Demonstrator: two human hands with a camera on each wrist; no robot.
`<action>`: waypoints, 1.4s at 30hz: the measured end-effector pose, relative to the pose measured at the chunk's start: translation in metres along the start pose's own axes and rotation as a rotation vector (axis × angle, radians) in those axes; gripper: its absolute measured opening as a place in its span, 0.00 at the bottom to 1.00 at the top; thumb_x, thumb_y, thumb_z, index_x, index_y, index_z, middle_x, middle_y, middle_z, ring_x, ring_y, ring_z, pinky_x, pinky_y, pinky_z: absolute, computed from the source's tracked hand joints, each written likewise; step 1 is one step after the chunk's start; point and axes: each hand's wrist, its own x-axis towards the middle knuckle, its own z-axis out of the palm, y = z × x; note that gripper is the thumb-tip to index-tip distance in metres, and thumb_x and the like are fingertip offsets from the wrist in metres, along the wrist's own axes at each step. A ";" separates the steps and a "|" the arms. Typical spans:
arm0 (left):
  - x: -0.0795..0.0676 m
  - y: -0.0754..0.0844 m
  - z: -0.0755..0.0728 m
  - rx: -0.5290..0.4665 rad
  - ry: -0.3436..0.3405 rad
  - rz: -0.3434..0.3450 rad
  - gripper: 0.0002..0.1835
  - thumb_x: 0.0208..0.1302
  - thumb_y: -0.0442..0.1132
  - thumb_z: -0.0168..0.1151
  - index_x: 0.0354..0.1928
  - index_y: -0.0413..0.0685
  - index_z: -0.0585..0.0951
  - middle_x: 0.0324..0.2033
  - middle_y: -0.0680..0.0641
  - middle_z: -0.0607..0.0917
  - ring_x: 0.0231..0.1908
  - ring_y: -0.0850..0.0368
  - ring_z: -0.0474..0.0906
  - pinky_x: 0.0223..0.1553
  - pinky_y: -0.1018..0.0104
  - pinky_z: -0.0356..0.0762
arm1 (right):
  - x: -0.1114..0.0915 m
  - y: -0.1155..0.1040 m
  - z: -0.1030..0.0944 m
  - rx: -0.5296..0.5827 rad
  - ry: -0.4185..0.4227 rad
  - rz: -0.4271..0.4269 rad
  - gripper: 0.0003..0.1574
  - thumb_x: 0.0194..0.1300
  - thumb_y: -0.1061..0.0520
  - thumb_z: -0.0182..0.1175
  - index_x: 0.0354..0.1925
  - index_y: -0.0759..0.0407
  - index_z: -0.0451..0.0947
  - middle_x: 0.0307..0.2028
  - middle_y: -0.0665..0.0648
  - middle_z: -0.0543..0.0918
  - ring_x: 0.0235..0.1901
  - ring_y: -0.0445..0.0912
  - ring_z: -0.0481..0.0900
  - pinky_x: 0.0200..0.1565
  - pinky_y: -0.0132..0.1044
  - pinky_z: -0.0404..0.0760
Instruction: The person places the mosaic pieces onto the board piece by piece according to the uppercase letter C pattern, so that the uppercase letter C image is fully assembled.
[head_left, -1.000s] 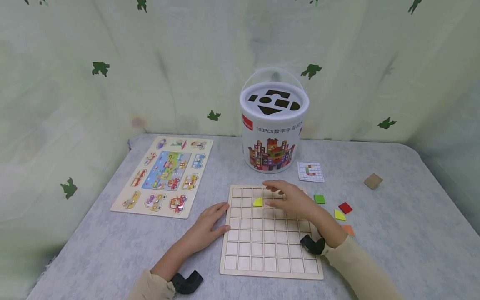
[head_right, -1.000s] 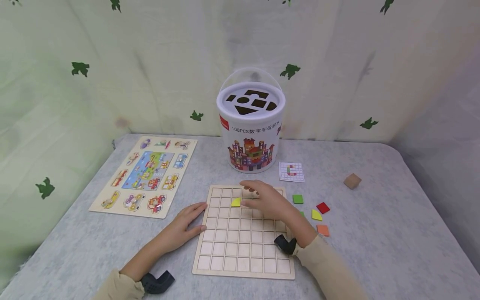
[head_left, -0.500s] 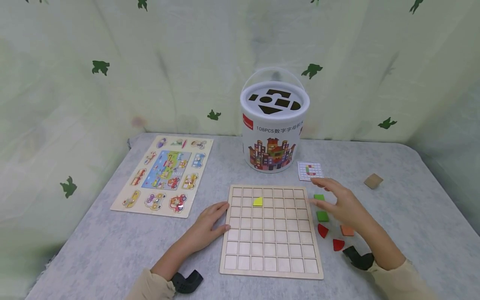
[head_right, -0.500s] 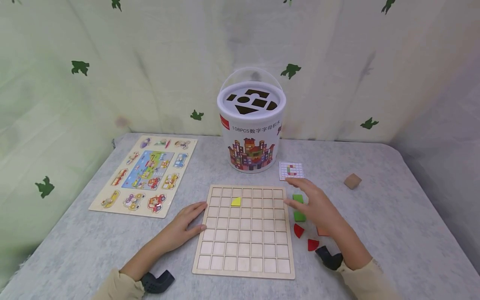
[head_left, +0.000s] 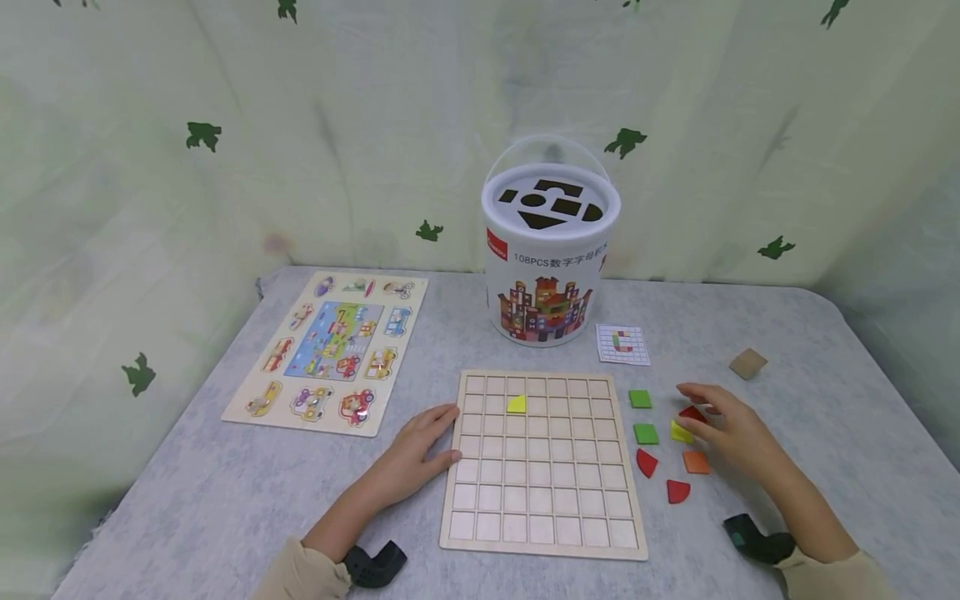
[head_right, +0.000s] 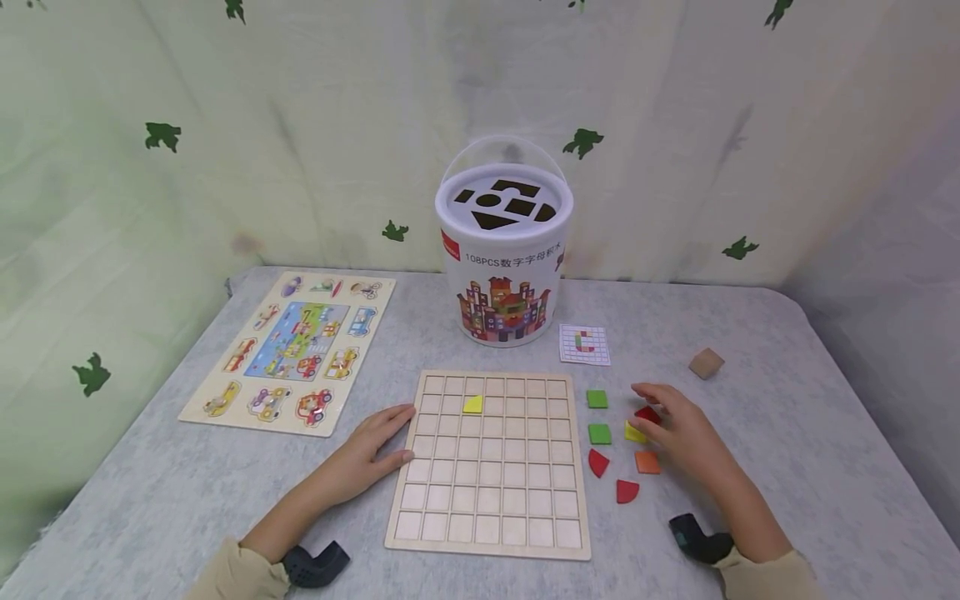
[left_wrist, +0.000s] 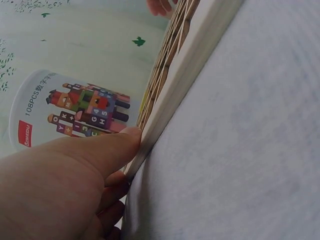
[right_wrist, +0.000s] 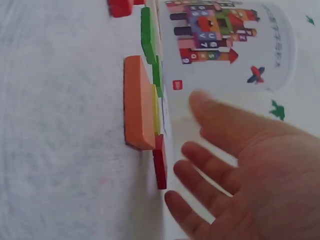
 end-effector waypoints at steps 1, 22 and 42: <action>0.000 0.000 0.000 0.002 0.000 0.001 0.34 0.60 0.46 0.58 0.66 0.43 0.60 0.63 0.45 0.61 0.63 0.47 0.53 0.59 0.49 0.54 | 0.000 0.004 0.001 -0.004 0.003 0.004 0.31 0.54 0.63 0.63 0.56 0.67 0.66 0.51 0.67 0.71 0.49 0.59 0.69 0.48 0.55 0.69; 0.000 -0.001 0.002 -0.006 0.006 0.014 0.34 0.60 0.46 0.59 0.65 0.42 0.60 0.63 0.45 0.61 0.63 0.47 0.53 0.59 0.49 0.54 | -0.005 0.017 0.000 -0.135 -0.002 0.093 0.24 0.52 0.62 0.65 0.47 0.70 0.71 0.43 0.68 0.72 0.44 0.62 0.71 0.43 0.54 0.74; 0.000 0.000 0.001 -0.001 0.006 0.012 0.34 0.61 0.46 0.58 0.66 0.42 0.60 0.63 0.45 0.61 0.63 0.47 0.53 0.59 0.48 0.54 | 0.008 0.021 0.006 -0.121 0.020 -0.005 0.25 0.56 0.52 0.64 0.51 0.60 0.72 0.43 0.57 0.75 0.40 0.49 0.72 0.36 0.41 0.78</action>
